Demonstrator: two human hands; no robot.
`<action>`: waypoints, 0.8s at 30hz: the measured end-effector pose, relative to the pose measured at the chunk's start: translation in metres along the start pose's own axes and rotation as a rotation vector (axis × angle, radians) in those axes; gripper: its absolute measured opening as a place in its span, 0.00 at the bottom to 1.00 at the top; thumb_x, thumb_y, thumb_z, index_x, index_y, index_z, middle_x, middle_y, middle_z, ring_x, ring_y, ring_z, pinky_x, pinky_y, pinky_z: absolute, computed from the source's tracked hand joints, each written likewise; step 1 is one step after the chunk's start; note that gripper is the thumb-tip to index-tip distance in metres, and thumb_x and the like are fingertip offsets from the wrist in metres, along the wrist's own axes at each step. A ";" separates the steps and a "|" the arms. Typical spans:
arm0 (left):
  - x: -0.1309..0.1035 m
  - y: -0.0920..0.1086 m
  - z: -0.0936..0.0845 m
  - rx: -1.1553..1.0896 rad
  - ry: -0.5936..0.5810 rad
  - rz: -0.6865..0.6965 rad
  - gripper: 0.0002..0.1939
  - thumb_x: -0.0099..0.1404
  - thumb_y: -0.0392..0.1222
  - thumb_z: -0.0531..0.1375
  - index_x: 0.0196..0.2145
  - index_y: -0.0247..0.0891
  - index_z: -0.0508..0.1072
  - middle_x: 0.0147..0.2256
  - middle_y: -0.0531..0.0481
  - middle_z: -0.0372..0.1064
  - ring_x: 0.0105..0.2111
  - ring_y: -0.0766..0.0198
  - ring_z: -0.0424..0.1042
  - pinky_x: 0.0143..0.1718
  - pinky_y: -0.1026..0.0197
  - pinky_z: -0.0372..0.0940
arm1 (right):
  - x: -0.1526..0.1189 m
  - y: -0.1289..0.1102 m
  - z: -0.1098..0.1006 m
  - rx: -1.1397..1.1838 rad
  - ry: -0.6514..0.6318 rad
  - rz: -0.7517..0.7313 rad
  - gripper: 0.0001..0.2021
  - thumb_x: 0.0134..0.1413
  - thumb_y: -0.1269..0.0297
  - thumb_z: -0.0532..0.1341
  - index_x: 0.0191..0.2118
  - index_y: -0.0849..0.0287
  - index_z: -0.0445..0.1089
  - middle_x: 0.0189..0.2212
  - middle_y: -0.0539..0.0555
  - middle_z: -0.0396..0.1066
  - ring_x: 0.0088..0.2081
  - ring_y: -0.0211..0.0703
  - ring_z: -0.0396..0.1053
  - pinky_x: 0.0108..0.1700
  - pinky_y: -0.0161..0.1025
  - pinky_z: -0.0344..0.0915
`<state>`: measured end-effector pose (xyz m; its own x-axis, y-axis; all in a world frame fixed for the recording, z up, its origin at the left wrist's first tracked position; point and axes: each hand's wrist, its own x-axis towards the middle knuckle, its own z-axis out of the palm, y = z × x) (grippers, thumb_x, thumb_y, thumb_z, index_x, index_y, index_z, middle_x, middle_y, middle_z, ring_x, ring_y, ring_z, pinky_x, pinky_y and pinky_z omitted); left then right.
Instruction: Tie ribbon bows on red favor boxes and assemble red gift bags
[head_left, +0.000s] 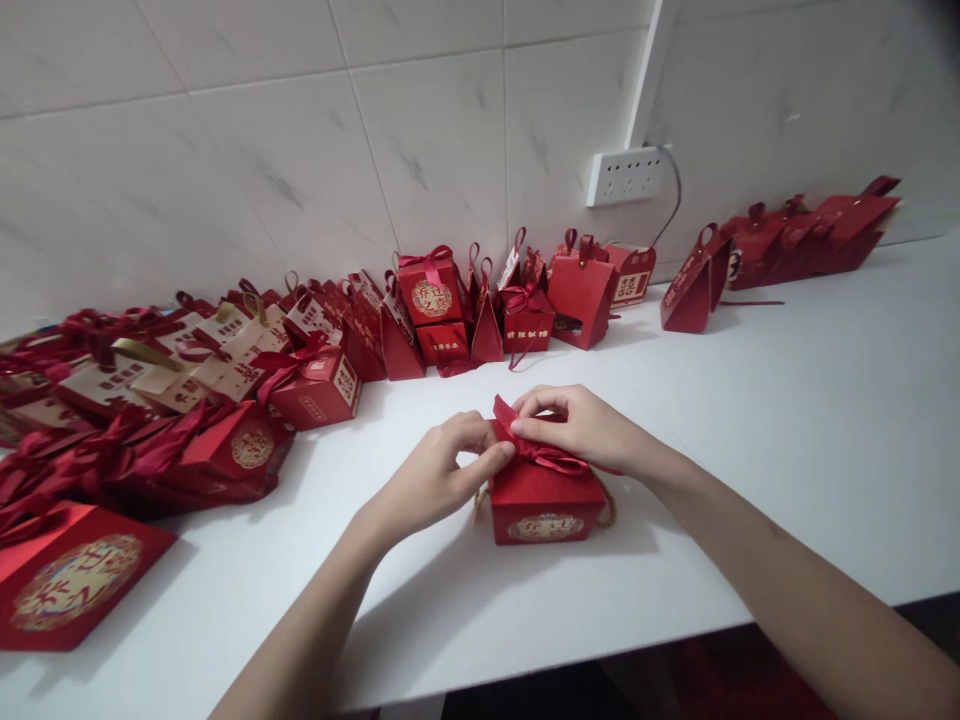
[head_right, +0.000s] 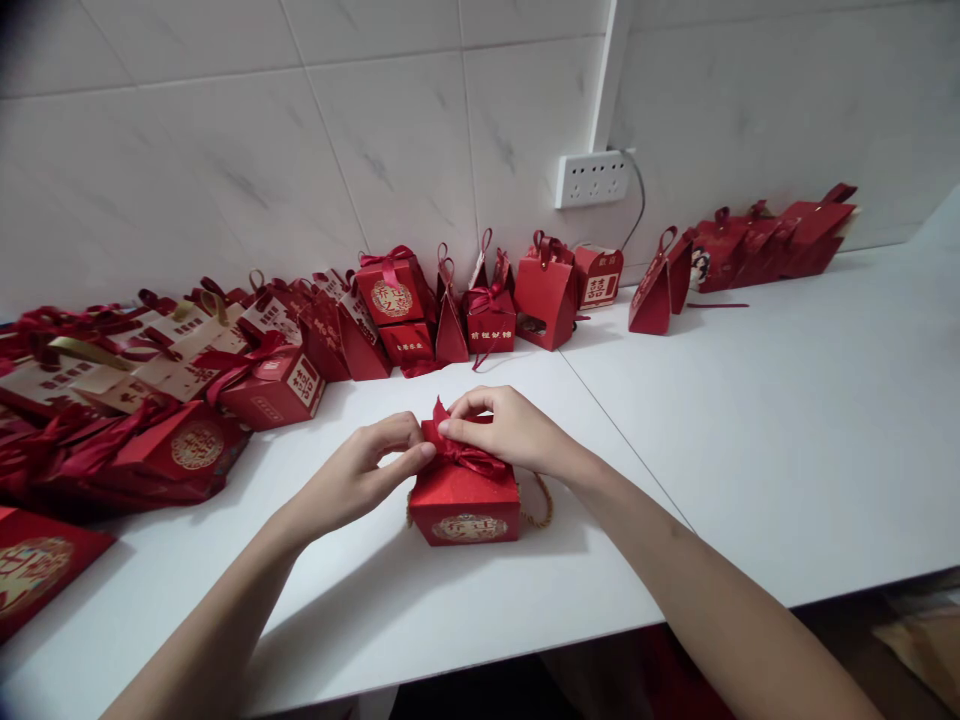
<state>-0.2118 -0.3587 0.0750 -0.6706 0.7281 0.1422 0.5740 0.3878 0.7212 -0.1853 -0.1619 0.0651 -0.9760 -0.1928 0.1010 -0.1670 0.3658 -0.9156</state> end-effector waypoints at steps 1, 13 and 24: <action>0.000 0.000 0.001 0.032 0.015 0.019 0.15 0.66 0.47 0.52 0.25 0.37 0.64 0.29 0.53 0.63 0.31 0.66 0.63 0.36 0.61 0.60 | 0.000 0.000 0.000 -0.004 0.003 -0.001 0.10 0.51 0.58 0.61 0.28 0.59 0.71 0.36 0.53 0.74 0.39 0.42 0.71 0.45 0.42 0.64; 0.000 -0.002 0.011 0.145 0.113 0.364 0.07 0.61 0.36 0.58 0.27 0.38 0.63 0.38 0.48 0.67 0.41 0.62 0.64 0.44 0.58 0.60 | 0.003 0.004 -0.021 -0.191 0.118 -0.028 0.14 0.53 0.52 0.59 0.36 0.59 0.69 0.36 0.56 0.73 0.38 0.44 0.70 0.41 0.42 0.66; 0.000 0.000 0.012 0.171 0.087 0.358 0.08 0.62 0.38 0.56 0.40 0.39 0.71 0.36 0.47 0.70 0.37 0.61 0.66 0.43 0.57 0.61 | -0.008 0.010 -0.069 -0.275 -0.600 0.087 0.16 0.52 0.51 0.60 0.24 0.60 0.68 0.17 0.45 0.58 0.19 0.31 0.52 0.21 0.32 0.49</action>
<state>-0.2060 -0.3522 0.0663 -0.4474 0.7865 0.4257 0.8431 0.2122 0.4941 -0.1887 -0.0937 0.0819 -0.7538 -0.5965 -0.2758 -0.1984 0.6067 -0.7698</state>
